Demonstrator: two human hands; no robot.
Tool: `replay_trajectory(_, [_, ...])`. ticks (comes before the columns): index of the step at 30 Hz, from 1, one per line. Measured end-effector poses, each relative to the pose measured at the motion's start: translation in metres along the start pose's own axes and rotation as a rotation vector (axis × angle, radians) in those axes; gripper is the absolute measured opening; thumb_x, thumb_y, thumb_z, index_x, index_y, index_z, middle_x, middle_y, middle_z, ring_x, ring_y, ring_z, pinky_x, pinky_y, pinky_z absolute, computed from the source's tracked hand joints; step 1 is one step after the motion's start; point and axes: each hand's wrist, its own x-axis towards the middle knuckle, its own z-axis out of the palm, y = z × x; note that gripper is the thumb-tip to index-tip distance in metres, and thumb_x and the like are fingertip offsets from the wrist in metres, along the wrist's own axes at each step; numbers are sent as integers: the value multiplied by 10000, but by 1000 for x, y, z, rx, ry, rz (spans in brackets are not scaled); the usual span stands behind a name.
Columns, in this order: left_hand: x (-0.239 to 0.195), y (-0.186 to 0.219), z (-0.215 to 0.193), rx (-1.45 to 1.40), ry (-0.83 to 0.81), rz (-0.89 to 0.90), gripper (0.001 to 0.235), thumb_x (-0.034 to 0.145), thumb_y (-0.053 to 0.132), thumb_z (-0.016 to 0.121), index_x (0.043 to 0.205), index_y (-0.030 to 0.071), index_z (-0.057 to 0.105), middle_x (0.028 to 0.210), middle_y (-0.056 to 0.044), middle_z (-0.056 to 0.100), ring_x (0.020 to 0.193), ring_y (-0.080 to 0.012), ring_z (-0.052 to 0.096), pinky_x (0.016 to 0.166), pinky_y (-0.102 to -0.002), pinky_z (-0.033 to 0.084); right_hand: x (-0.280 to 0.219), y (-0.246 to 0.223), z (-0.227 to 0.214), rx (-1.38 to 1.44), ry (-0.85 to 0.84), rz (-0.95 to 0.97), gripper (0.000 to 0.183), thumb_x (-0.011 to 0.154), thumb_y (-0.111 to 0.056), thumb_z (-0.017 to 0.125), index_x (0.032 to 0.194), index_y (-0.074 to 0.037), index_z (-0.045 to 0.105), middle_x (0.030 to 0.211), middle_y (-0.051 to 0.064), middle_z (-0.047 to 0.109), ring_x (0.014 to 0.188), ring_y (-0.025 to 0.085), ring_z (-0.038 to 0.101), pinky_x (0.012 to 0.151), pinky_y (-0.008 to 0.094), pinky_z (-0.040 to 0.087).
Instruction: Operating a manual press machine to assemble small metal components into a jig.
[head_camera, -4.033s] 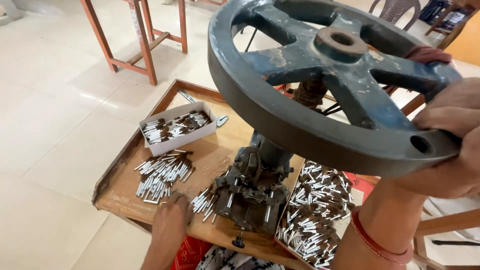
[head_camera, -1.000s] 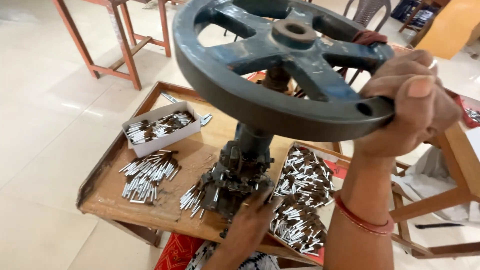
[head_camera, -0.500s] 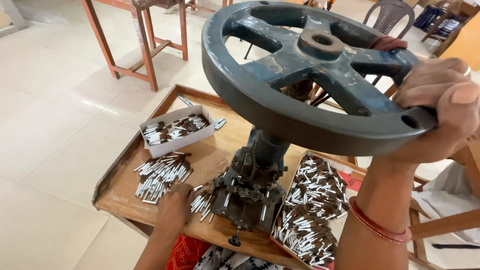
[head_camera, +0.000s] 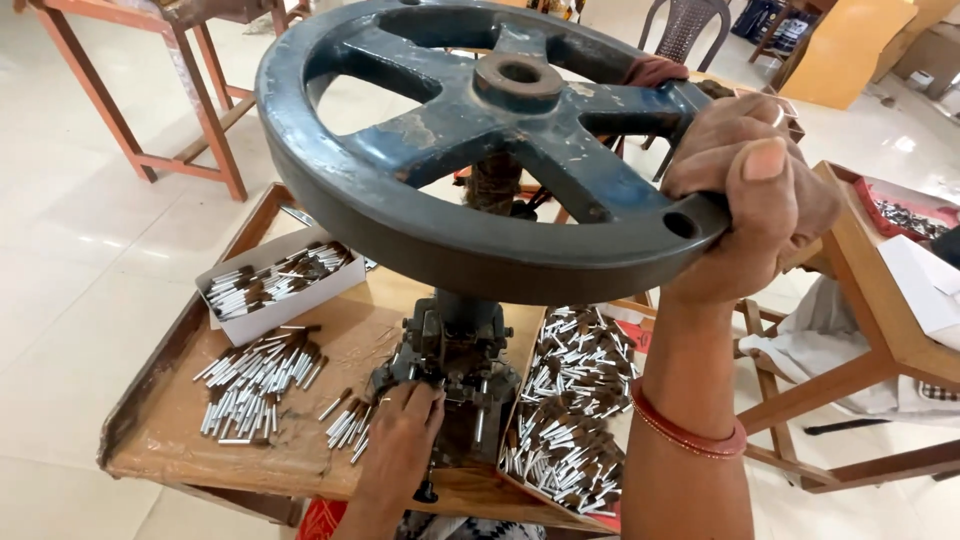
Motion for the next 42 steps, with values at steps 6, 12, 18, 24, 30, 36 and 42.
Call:
replay_trajectory(6, [6,10,-27,67,-61,69,460,811,353,788,1190,107,699,1140,-150,670,1027,-357,620,870,-501,477,1,-2,4,29,1,-20,513,1077,-226,528,682,101,532,669,177,537,637,246,478,779,340,408])
replay_trajectory(12, [-1,-6,-23,319,-122,187,591,756,585,731,1260,278,706,1353,-145,523,1141,-319,488,969,-569,308,4,-6,9,9,48,-47,460,1036,-230,518,673,53,528,600,129,518,572,196,442,742,318,401])
replay_trajectory(18, [2,-12,-29,447,-125,313,595,763,606,687,1290,331,667,1365,-145,506,1188,-326,492,941,-549,314,3,-8,5,-36,-9,-44,466,1054,-239,504,684,43,523,624,131,530,586,200,462,789,316,411])
replay_trajectory(24, [-3,4,-42,356,-175,272,550,816,544,689,1303,291,659,1255,-100,555,1146,-289,509,950,-558,311,0,-24,10,-2,-3,-14,525,1113,-238,529,707,94,565,678,178,554,656,239,451,762,346,416])
replay_trajectory(30, [4,9,-33,179,-108,196,367,840,349,746,1166,182,729,1010,-43,612,1039,-272,545,916,-534,343,-7,-86,79,-630,-21,35,486,1077,-278,499,632,-93,561,536,-45,455,540,107,356,617,308,326])
replay_trajectory(36, [13,19,-21,238,-66,211,229,802,289,768,990,159,767,1050,-52,676,1043,-285,590,953,-533,354,-3,-93,91,-1139,-274,-320,388,1010,-343,649,672,-153,671,585,1,597,582,168,484,680,337,360])
replay_trajectory(42, [-25,-13,57,192,-13,301,219,946,212,699,1141,145,772,1035,-6,672,973,-171,596,1040,-502,427,-9,-47,11,-266,-48,56,532,1154,-345,515,801,24,661,704,116,616,695,189,560,877,301,438])
